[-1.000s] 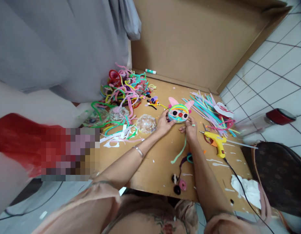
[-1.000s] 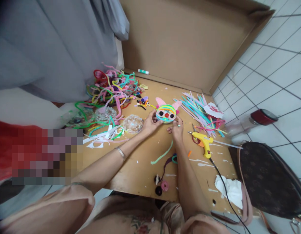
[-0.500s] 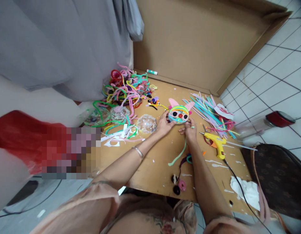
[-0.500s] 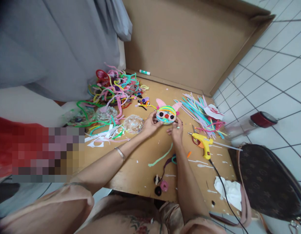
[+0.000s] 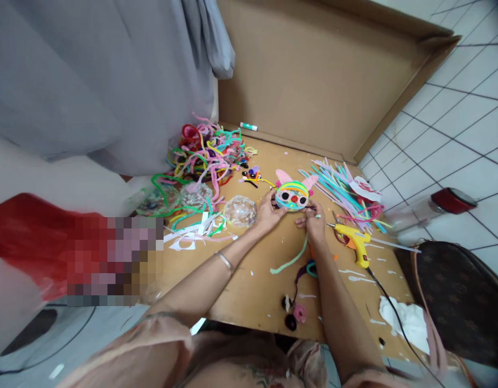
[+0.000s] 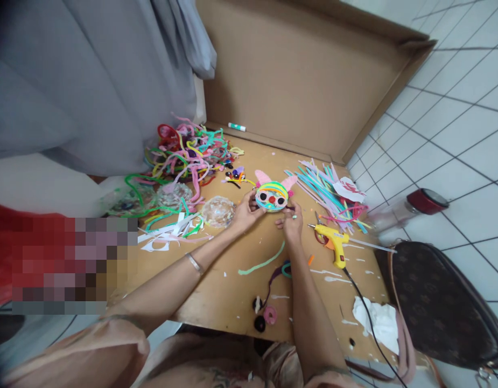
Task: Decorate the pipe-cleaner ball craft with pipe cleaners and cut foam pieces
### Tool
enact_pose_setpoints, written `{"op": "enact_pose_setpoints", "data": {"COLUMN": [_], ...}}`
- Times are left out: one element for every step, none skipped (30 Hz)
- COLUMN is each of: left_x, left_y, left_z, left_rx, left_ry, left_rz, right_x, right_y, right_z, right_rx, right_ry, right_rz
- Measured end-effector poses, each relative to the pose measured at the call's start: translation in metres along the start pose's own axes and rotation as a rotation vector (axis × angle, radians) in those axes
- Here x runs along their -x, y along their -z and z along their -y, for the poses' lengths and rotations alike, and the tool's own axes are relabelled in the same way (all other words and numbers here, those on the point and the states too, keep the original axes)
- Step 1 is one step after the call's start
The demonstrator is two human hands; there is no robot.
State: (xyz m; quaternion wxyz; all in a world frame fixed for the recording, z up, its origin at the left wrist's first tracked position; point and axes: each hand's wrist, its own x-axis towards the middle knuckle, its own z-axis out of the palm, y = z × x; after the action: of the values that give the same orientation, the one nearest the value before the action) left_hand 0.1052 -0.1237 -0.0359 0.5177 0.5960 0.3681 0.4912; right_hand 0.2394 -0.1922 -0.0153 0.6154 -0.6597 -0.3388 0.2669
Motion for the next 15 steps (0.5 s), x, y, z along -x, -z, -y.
{"op": "enact_pose_setpoints", "data": {"left_x": [0.0001,0.0003,0.0004,0.0005,0.0007,0.0009,0.0012,0.0015,0.0019,0.0023,0.0026,0.003,0.0034,0.0037,0.0041], "left_y": [0.0001,0.0002,0.0003,0.0004,0.0006,0.0009,0.0013,0.0019,0.0025,0.0031,0.0037,0.0042,0.0045,0.0047,0.0047], "left_z": [0.0014,0.0028,0.0041,0.0051,0.0057,0.006,0.0058,0.0052,0.0043,0.0033,0.0022,0.0011,0.0003,-0.0004,-0.0008], "left_rx": [-0.008,-0.011,-0.011,-0.01,-0.007,-0.006,-0.008,-0.015,-0.028,-0.044,-0.06,-0.072,-0.077,-0.077,-0.072], "left_ry": [-0.005,-0.008,-0.011,-0.014,-0.017,-0.019,-0.019,-0.016,-0.011,-0.002,0.007,0.015,0.02,0.023,0.023], "left_rz": [-0.006,-0.011,-0.016,-0.019,-0.02,-0.018,-0.017,-0.017,-0.019,-0.022,-0.027,-0.032,-0.037,-0.04,-0.044], "right_x": [0.0006,0.0014,0.0021,0.0028,0.0033,0.0037,0.0038,0.0038,0.0037,0.0035,0.0032,0.0029,0.0027,0.0025,0.0024], "right_y": [0.0007,0.0015,0.0021,0.0027,0.0031,0.0035,0.0038,0.004,0.0041,0.0042,0.0042,0.0043,0.0043,0.0045,0.0046], "right_z": [0.0001,0.0005,0.0011,0.0018,0.0026,0.0033,0.0038,0.0041,0.004,0.0037,0.0032,0.0025,0.002,0.0016,0.0014], "right_rx": [-0.004,-0.005,-0.004,-0.001,0.004,0.008,0.01,0.011,0.009,0.007,0.003,0.001,-0.002,-0.003,-0.004], "right_ry": [0.002,0.004,0.005,0.004,0.0,-0.007,-0.016,-0.024,-0.03,-0.033,-0.032,-0.026,-0.018,-0.012,-0.01], "right_rz": [-0.004,-0.009,-0.015,-0.021,-0.03,-0.035,-0.037,-0.037,-0.037,-0.038,-0.039,-0.04,-0.039,-0.035,-0.031]}}
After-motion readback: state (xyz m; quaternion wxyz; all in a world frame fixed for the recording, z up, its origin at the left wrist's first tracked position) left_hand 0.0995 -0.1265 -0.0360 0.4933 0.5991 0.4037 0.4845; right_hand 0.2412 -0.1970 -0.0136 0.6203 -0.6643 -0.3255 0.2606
